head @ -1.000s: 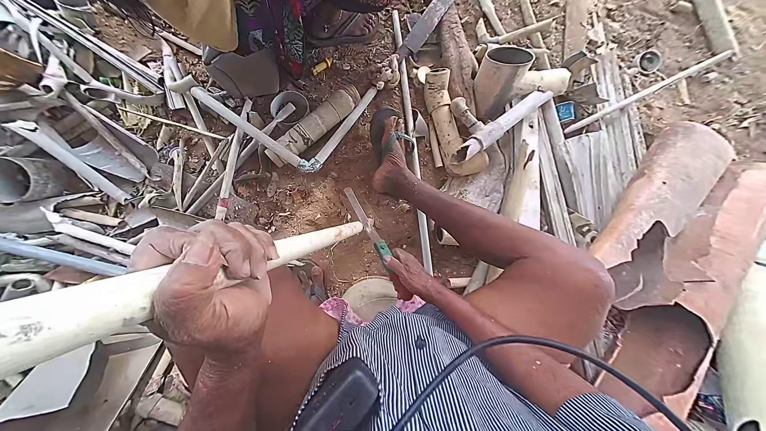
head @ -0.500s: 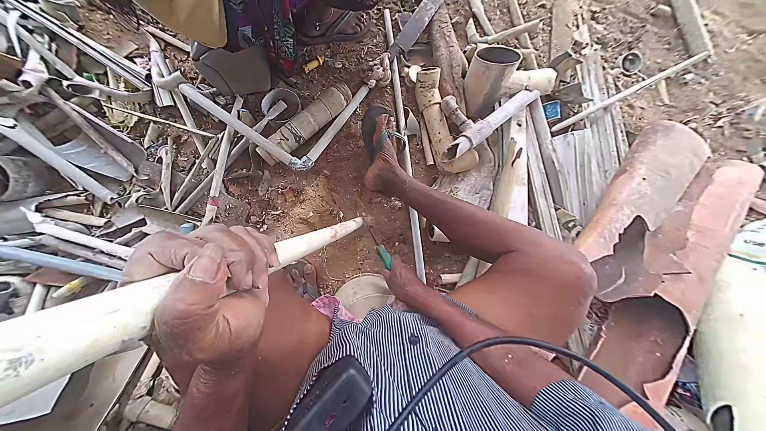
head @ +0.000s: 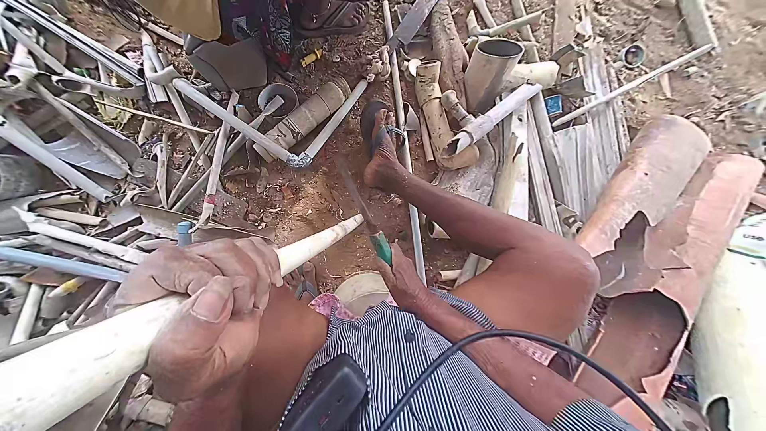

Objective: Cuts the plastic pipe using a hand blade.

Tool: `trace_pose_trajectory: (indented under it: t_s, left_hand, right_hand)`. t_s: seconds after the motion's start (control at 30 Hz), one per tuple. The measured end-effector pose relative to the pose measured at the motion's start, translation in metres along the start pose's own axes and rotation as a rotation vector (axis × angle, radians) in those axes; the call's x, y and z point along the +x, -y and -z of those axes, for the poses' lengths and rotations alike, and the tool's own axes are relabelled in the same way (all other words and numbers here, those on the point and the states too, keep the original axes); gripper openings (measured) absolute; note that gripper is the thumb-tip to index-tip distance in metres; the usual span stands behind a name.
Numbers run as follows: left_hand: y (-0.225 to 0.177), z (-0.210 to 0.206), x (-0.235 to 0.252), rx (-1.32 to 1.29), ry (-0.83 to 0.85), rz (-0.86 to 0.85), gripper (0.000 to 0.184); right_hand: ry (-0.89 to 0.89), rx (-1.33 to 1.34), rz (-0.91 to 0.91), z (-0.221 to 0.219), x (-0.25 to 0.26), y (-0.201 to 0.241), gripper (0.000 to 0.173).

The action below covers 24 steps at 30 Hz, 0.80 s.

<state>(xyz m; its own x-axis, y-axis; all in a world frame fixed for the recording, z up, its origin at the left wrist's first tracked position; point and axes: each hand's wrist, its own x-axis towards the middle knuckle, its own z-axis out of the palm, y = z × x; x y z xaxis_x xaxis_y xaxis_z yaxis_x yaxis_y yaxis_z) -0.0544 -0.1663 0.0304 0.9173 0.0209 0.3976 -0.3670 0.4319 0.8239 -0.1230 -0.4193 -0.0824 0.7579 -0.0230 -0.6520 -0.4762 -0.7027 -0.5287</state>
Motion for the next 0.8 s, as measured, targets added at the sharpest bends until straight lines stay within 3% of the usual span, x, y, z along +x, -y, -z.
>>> trace_pose_trajectory:
  t_s: [0.07, 0.1, 0.17, 0.23, 0.27, 0.37, 0.53, 0.57, 0.6, 0.67, 0.8]
  left_hand:
    - [-0.003, 0.001, 0.002, 0.007, 0.056, 0.008, 0.024]
    - [-0.003, 0.002, 0.004, 0.008, 0.069, 0.003, 0.024]
    - [-0.004, 0.009, -0.002, 0.014, 0.073, 0.015, 0.025]
    - [-0.002, 0.012, -0.005, 0.030, 0.091, 0.027, 0.027]
    - [-0.002, 0.011, -0.005, 0.037, 0.098, 0.027, 0.027]
    - [-0.005, 0.005, -0.001, 0.024, 0.124, 0.036, 0.029]
    - [-0.003, 0.004, -0.002, 0.035, 0.141, 0.032, 0.031]
    - [-0.004, 0.001, -0.002, 0.033, 0.146, 0.038, 0.030]
    - [-0.005, -0.003, -0.001, 0.029, 0.143, 0.043, 0.029]
    - [-0.005, -0.008, 0.004, 0.018, 0.112, 0.040, 0.027]
    - [-0.003, -0.013, -0.002, 0.032, 0.050, 0.068, 0.023]
  right_hand:
    - [0.206, -0.072, -0.273, 0.009, 0.007, 0.010, 0.045]
    - [0.226, -0.064, -0.305, 0.018, 0.007, 0.017, 0.044]
    - [0.117, 0.016, -0.129, 0.022, -0.008, 0.020, 0.041]
    - [-0.116, 0.092, 0.098, 0.011, -0.013, 0.009, 0.047]
    - [-0.139, 0.063, 0.111, 0.005, -0.010, 0.002, 0.048]
    - [0.211, -0.039, -0.218, 0.009, 0.003, -0.014, 0.044]
    - [-0.209, 0.111, 0.097, 0.002, -0.011, -0.006, 0.045]
    - [-0.111, 0.034, 0.019, 0.001, -0.010, -0.009, 0.045]
    - [0.097, -0.048, -0.152, 0.004, -0.004, -0.010, 0.044]
    - [0.196, -0.049, -0.267, 0.010, 0.003, -0.007, 0.043]
    - [-0.250, 0.047, 0.185, 0.003, -0.017, 0.002, 0.043]
